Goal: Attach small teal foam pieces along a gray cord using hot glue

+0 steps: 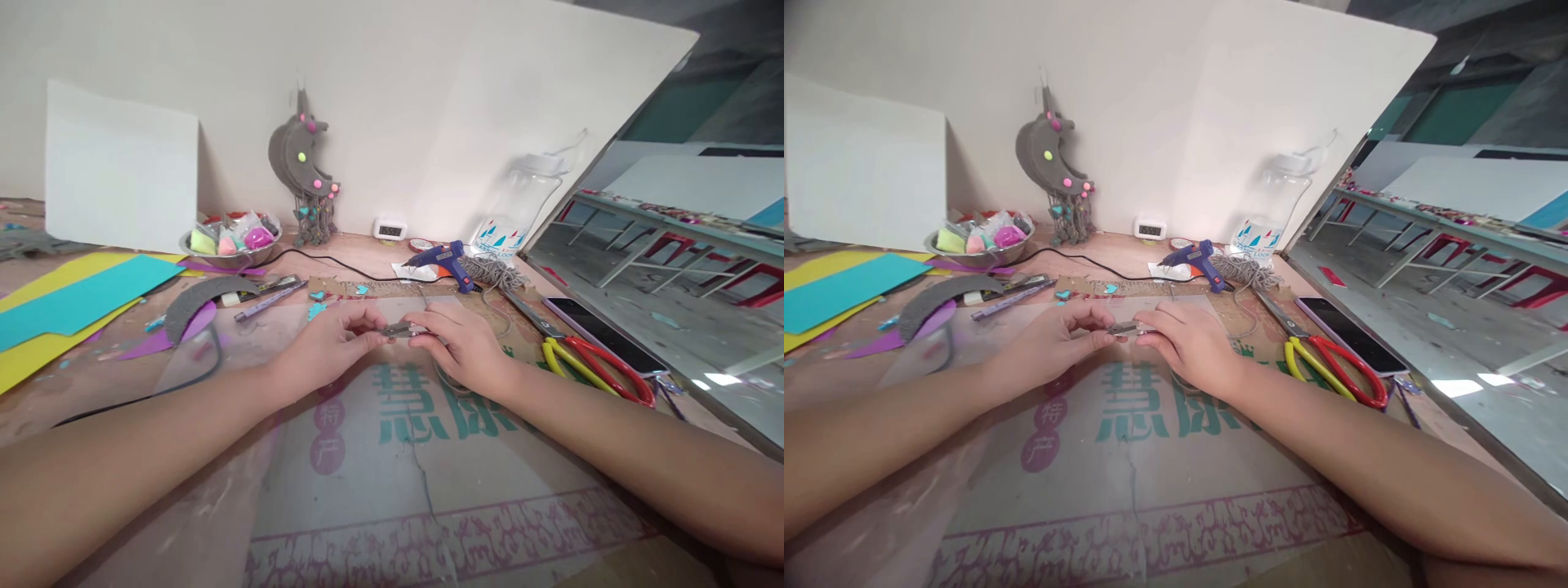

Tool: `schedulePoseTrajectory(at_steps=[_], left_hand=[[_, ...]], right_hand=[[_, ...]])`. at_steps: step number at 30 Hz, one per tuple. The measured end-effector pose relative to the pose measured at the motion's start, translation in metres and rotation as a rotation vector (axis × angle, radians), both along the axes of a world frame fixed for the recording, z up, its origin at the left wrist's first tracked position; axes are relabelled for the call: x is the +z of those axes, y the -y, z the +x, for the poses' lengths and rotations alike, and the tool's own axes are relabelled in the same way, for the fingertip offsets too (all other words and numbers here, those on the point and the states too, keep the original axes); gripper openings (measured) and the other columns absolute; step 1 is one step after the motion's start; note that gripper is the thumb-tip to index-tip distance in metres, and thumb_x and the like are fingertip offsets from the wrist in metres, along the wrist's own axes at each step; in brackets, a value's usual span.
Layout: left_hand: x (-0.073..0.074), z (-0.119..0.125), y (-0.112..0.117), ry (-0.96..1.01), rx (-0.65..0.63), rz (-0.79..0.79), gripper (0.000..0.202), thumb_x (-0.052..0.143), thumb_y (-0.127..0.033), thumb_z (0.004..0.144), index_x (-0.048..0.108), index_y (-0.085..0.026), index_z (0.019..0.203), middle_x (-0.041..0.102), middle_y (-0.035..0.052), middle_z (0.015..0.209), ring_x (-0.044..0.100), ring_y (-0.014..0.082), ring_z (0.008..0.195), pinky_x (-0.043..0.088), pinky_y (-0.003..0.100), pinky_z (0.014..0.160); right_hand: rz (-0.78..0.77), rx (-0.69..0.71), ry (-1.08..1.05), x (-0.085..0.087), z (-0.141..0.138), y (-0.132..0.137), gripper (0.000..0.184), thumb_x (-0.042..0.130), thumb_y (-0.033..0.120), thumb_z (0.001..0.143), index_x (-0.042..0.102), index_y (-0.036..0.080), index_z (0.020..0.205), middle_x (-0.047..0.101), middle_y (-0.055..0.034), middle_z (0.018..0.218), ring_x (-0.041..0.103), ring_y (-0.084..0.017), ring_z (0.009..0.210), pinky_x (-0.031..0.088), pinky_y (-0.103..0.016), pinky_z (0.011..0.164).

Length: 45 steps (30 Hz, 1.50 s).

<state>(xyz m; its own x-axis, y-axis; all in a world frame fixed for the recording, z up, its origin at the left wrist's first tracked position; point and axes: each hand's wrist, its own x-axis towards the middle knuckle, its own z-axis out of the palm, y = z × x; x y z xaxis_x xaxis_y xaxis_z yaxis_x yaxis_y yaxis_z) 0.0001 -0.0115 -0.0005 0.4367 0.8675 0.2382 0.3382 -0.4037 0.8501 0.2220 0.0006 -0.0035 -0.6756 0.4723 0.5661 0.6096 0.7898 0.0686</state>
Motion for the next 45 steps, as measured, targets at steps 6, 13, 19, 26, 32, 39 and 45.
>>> schedulePoseTrajectory(at_steps=[6,13,19,26,32,39,45], left_hand=[[-0.0001,0.0004,0.0004,0.011,0.005,-0.021,0.009,0.052,-0.026,0.081,0.057,-0.019,0.081,0.063,-0.0010,0.080,0.058,0.0133,0.075,0.046,0.025,0.067],[0.0007,-0.0006,0.0001,0.035,-0.026,-0.021,0.007,0.053,-0.024,0.080,0.057,-0.019,0.079,0.062,-0.0022,0.077,0.059,0.0123,0.074,0.045,0.023,0.066],[-0.0012,0.0001,-0.0016,0.037,-0.032,-0.018,0.006,0.055,-0.024,0.080,0.057,-0.018,0.078,0.062,-0.0024,0.077,0.060,0.0123,0.075,0.047,0.024,0.068],[-0.0027,-0.0004,-0.0025,0.047,-0.051,-0.040,0.009,0.056,-0.028,0.081,0.057,-0.018,0.080,0.063,-0.0019,0.079,0.063,0.0143,0.079,0.047,0.025,0.069],[-0.0028,-0.0006,-0.0026,0.046,-0.057,-0.051,0.009,0.057,-0.027,0.081,0.057,-0.018,0.080,0.064,-0.0019,0.079,0.064,0.0142,0.079,0.047,0.024,0.069],[-0.0022,0.0007,-0.0027,0.046,-0.051,-0.061,0.010,0.057,-0.029,0.081,0.058,-0.018,0.081,0.067,-0.0005,0.082,0.064,0.0143,0.079,0.047,0.025,0.069],[0.0013,0.0007,0.0005,0.038,-0.034,-0.065,0.010,0.055,-0.027,0.082,0.058,-0.018,0.082,0.068,0.0003,0.082,0.062,0.0132,0.076,0.046,0.024,0.069]], right_hand=[[-0.003,0.003,0.008,-0.0012,0.0009,-0.0006,0.027,0.044,0.034,0.093,0.060,0.016,0.104,0.057,-0.0045,0.073,0.052,-0.016,0.068,0.035,-0.027,0.061],[0.027,0.007,0.002,0.0000,0.0004,-0.0002,0.026,0.046,0.034,0.092,0.060,0.015,0.102,0.057,-0.0042,0.073,0.052,-0.016,0.067,0.035,-0.027,0.060],[0.037,0.001,0.012,-0.0003,0.0001,0.0000,0.027,0.044,0.035,0.093,0.060,0.015,0.103,0.057,-0.0040,0.073,0.051,-0.015,0.066,0.035,-0.027,0.059],[0.046,0.011,0.013,0.0002,0.0005,-0.0005,0.026,0.046,0.033,0.092,0.061,0.014,0.101,0.057,-0.0042,0.073,0.050,-0.015,0.066,0.035,-0.027,0.060],[0.059,0.011,0.014,0.0011,0.0001,-0.0001,0.026,0.046,0.033,0.092,0.062,0.014,0.100,0.057,-0.0039,0.071,0.048,-0.015,0.064,0.034,-0.026,0.059],[0.041,0.013,0.005,-0.0002,0.0002,-0.0009,0.024,0.047,0.032,0.092,0.062,0.014,0.099,0.057,-0.0037,0.071,0.049,-0.014,0.064,0.034,-0.027,0.059],[0.034,0.016,-0.080,0.0003,-0.0004,-0.0009,0.021,0.047,0.029,0.092,0.060,0.014,0.100,0.058,-0.0042,0.074,0.050,-0.015,0.066,0.037,-0.026,0.059]])
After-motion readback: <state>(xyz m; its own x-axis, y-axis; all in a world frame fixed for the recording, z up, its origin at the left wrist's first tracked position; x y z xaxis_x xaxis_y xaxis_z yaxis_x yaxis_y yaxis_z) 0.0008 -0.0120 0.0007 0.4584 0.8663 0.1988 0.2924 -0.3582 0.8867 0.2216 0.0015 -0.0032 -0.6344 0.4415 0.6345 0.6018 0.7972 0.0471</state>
